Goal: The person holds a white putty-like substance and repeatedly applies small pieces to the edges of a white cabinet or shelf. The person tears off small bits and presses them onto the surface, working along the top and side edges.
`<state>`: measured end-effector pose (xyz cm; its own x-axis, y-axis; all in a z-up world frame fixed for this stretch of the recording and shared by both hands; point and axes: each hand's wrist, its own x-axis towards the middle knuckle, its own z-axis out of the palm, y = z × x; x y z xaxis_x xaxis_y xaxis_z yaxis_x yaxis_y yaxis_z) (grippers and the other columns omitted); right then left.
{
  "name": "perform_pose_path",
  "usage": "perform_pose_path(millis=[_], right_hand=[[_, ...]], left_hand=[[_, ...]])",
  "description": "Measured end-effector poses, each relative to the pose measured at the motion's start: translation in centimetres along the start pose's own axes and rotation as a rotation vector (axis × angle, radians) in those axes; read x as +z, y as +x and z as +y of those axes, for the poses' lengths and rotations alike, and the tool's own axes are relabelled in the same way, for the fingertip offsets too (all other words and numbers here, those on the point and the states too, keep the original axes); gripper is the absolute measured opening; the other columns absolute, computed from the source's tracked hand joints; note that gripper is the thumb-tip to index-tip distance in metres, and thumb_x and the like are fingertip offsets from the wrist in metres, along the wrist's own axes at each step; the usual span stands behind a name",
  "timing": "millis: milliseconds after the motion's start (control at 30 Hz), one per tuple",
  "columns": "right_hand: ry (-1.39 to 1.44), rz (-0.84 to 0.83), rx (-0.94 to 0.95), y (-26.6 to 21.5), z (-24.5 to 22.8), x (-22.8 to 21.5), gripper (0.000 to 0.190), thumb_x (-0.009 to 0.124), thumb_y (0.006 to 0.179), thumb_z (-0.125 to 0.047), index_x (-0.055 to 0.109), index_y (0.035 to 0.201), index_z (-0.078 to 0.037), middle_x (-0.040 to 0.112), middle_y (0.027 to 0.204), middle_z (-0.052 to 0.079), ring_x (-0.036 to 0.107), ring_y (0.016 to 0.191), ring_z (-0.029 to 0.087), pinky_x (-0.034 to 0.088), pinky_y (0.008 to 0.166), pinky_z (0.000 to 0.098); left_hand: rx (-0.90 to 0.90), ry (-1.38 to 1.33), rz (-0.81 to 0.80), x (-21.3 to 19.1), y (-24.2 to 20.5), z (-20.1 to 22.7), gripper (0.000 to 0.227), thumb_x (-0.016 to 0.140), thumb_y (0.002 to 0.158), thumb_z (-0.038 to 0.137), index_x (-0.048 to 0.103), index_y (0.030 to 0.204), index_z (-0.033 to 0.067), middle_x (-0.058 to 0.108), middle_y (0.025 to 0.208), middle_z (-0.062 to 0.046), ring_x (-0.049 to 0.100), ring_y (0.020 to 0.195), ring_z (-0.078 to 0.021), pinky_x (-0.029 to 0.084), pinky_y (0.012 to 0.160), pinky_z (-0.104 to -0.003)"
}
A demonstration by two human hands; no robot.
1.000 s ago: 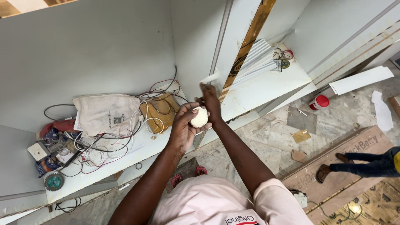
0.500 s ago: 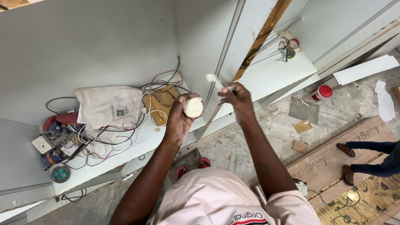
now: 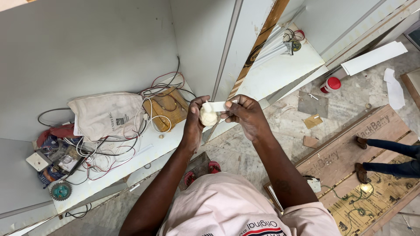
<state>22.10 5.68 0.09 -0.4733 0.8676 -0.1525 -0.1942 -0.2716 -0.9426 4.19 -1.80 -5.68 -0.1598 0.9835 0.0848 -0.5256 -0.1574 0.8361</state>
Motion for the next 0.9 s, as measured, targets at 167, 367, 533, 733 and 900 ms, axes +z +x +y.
perform_pose_path(millis=[167,367,533,733,900], right_hand=[[-0.037,0.075,0.072,-0.1,0.5,0.8,0.022,0.076,0.094,-0.025,0.068,0.094,-0.004,0.074,0.080,0.011,0.072,0.070,0.015,0.057,0.064,0.0276],[-0.012,0.114,0.101,-0.4,1.3,1.3,0.024,0.076,0.093,-0.027,0.070,0.096,-0.004,0.074,0.081,0.009,0.072,0.071,0.016,0.058,0.064,0.0282],[0.036,0.106,0.110,-0.6,2.0,1.2,0.025,0.076,0.093,-0.026,0.069,0.096,-0.003,0.075,0.083,0.010,0.073,0.073,0.016,0.059,0.067,0.0287],[0.088,0.114,0.121,-0.9,2.4,1.0,0.024,0.077,0.092,-0.025,0.069,0.098,-0.003,0.075,0.085,0.012,0.073,0.074,0.017,0.060,0.067,0.0301],[0.203,0.073,0.103,-0.8,3.0,0.7,0.023,0.076,0.092,-0.022,0.068,0.099,-0.002,0.076,0.089,0.013,0.073,0.077,0.019,0.060,0.067,0.0312]], left_hand=[[0.067,0.176,-0.017,-0.1,-0.2,-0.8,0.097,0.060,0.086,0.079,0.044,0.145,0.0036,0.058,0.123,-0.010,0.057,0.119,-0.0186,0.046,0.103,-0.034],[0.138,0.159,0.025,0.3,-0.1,-0.8,0.071,0.069,0.095,0.053,0.049,0.138,0.0014,0.057,0.125,-0.009,0.056,0.118,-0.0180,0.045,0.105,-0.034],[0.119,0.166,0.120,1.1,-0.1,-0.1,0.042,0.058,0.102,0.031,0.055,0.131,0.0005,0.061,0.122,-0.010,0.057,0.112,-0.0166,0.046,0.100,-0.033],[0.107,0.060,0.125,1.1,0.2,0.0,0.043,0.050,0.101,0.033,0.057,0.128,-0.0002,0.063,0.118,-0.012,0.061,0.110,-0.0185,0.048,0.099,-0.034],[0.113,-0.037,0.148,1.1,0.5,-0.3,0.047,0.048,0.104,0.041,0.061,0.120,-0.0015,0.065,0.111,-0.012,0.063,0.102,-0.0187,0.050,0.094,-0.034]])
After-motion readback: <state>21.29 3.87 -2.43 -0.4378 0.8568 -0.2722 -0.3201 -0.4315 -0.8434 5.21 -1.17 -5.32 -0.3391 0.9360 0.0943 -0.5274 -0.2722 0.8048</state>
